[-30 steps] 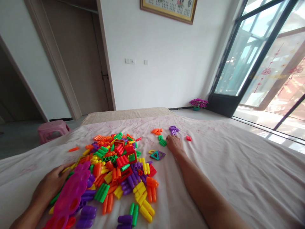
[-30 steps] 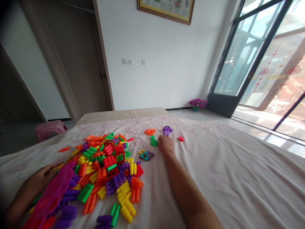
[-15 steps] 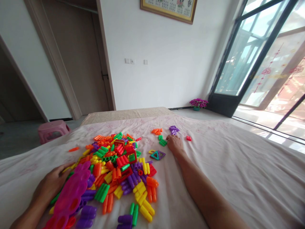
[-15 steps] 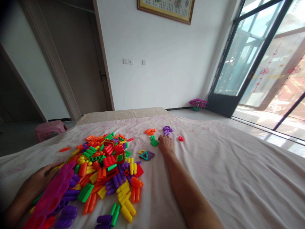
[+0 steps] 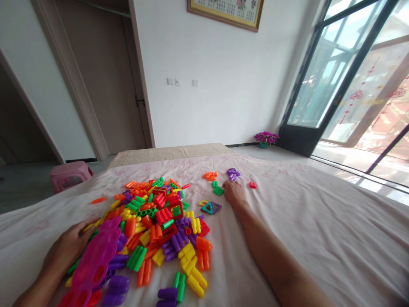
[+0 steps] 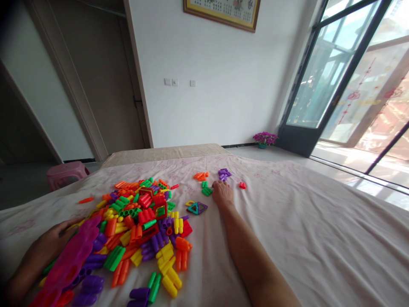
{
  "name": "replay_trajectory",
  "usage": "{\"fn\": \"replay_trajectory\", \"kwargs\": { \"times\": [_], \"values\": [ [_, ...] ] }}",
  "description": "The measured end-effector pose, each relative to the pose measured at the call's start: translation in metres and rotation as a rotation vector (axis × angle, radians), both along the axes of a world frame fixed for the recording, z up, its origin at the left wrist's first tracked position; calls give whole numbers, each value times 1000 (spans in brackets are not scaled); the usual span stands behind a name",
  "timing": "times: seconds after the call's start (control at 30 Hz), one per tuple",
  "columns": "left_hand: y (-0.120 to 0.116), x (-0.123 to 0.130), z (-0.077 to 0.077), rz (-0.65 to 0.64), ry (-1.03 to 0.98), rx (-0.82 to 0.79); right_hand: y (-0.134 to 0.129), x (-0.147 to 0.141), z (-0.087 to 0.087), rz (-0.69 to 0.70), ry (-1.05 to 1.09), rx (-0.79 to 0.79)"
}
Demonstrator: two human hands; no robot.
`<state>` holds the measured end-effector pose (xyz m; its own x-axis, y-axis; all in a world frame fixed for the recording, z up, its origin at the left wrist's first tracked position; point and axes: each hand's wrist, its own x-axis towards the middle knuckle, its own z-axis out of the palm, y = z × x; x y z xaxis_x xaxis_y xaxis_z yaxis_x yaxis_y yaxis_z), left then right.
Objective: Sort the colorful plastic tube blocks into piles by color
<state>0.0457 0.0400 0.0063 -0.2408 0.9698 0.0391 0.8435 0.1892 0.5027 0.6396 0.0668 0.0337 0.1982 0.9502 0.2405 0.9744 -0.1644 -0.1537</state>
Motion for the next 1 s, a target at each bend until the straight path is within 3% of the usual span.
{"fn": "replay_trajectory", "kwargs": {
  "times": [0.47, 0.7, 1.0],
  "values": [
    [0, 0, 1, -12, -4, 9, 1, 1, -4, -9, 17, 10],
    [-3, 6, 8, 9, -4, -38, 3, 0, -4, -17, 18, -13],
    [-2, 3, 4, 2, -7, 7, -1, -3, 2, -17, 22, -34]
  ]
}}
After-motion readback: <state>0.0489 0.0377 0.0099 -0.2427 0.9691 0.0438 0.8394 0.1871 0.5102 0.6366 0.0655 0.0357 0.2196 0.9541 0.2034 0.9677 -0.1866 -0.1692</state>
